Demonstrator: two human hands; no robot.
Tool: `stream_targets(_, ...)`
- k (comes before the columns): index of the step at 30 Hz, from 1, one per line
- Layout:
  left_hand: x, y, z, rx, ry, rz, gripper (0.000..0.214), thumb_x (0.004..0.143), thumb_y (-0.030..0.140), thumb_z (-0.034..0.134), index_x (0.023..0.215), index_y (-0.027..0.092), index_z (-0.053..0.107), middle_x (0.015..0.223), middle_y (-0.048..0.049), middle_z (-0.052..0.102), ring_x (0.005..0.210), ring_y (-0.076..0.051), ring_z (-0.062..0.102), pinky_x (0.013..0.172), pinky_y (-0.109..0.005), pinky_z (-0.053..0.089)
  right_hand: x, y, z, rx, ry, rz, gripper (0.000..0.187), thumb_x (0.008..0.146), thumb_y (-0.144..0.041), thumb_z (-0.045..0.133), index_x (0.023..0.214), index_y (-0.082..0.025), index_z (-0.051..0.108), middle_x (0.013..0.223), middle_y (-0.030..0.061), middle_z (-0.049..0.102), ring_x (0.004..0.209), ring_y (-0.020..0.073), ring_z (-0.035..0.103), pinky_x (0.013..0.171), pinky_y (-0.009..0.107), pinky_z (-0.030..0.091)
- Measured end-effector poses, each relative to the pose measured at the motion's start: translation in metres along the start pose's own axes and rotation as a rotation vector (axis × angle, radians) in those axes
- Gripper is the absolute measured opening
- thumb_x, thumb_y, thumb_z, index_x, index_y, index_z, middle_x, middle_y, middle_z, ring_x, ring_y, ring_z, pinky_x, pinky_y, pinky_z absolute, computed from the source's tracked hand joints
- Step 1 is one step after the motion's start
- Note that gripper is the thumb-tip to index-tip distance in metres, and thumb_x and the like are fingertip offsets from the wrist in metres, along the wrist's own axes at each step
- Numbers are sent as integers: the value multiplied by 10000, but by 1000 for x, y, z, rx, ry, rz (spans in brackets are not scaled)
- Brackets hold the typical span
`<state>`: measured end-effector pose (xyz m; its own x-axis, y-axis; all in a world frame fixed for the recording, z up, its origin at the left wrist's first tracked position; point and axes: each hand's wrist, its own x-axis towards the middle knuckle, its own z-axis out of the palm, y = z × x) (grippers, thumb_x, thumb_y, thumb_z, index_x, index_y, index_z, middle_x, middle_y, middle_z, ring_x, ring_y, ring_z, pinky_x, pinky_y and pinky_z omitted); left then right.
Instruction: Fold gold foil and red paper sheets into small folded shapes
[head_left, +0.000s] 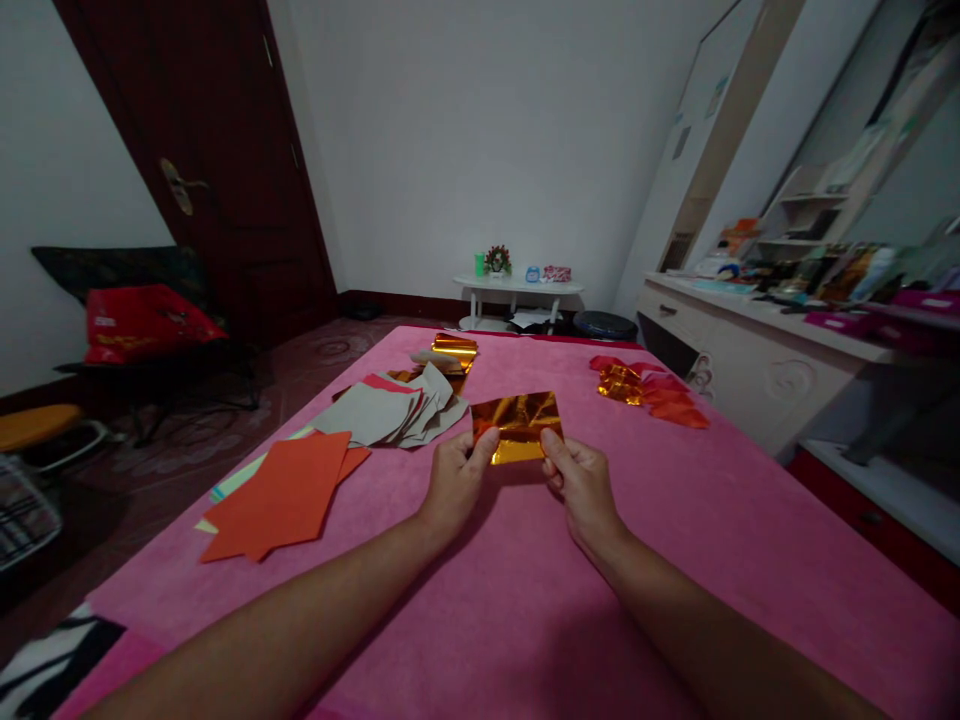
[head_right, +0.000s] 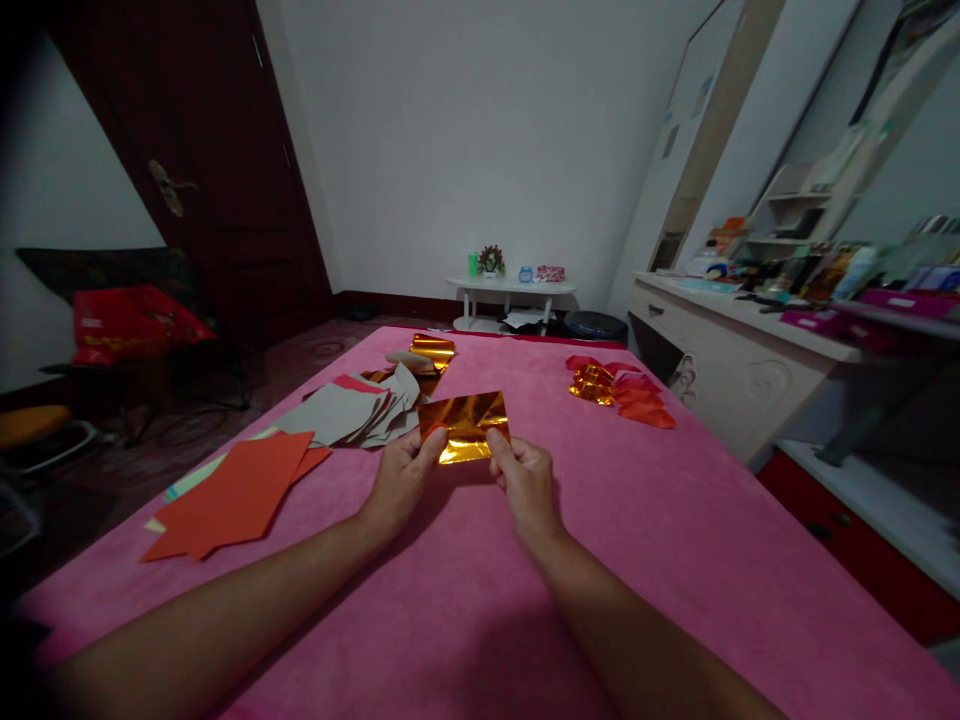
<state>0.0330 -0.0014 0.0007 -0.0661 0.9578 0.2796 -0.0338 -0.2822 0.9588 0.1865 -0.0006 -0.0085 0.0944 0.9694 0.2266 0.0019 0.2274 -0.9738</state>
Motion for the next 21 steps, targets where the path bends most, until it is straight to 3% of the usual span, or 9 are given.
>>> stream_targets(3,2,-1,-2,24,12,66,438,791,482,586,530,142,498,502,35,415,500,-83,356,476,-216,262,1,-2,-4,9,4,-22,474,794,-551,572,507,-193,456,443,-58,363,395,72,267,398,240,184)
stream_targets(8,0,-5,1,-147,-69,-33,487,809,555,536,543,162,425,462,61,338,432,-59,290,429,-202,245,2,-2,2,181,135,-9,447,799,-541,575,543,-193,458,462,-58,389,393,68,286,395,232,192)
stream_targets(10,-4,-5,7,-196,-205,-41,458,756,583,590,639,146,514,507,43,426,452,-71,369,446,-203,305,-3,-2,9,182,153,-11,438,808,-543,563,561,-193,473,483,-52,405,406,73,314,400,228,227)
stream_targets(13,-10,-2,16,-155,-341,11,444,687,532,692,870,137,606,731,-32,603,633,-136,536,586,-240,432,-15,-3,20,115,54,-29,442,827,-545,532,564,-193,478,513,-36,438,458,96,387,445,231,315)
stream_targets(17,-11,2,17,-63,-158,48,322,802,463,591,880,153,632,886,-68,655,836,-188,587,781,-279,455,-23,-3,27,28,14,-35,455,838,-530,527,544,-189,462,488,-47,404,441,84,341,433,230,278)
stream_targets(21,-1,0,10,-80,-6,78,324,849,430,528,824,125,635,787,-58,647,729,-164,576,669,-252,458,-15,0,21,31,74,-35,454,846,-505,537,538,-179,469,465,-57,380,416,66,292,406,222,210)
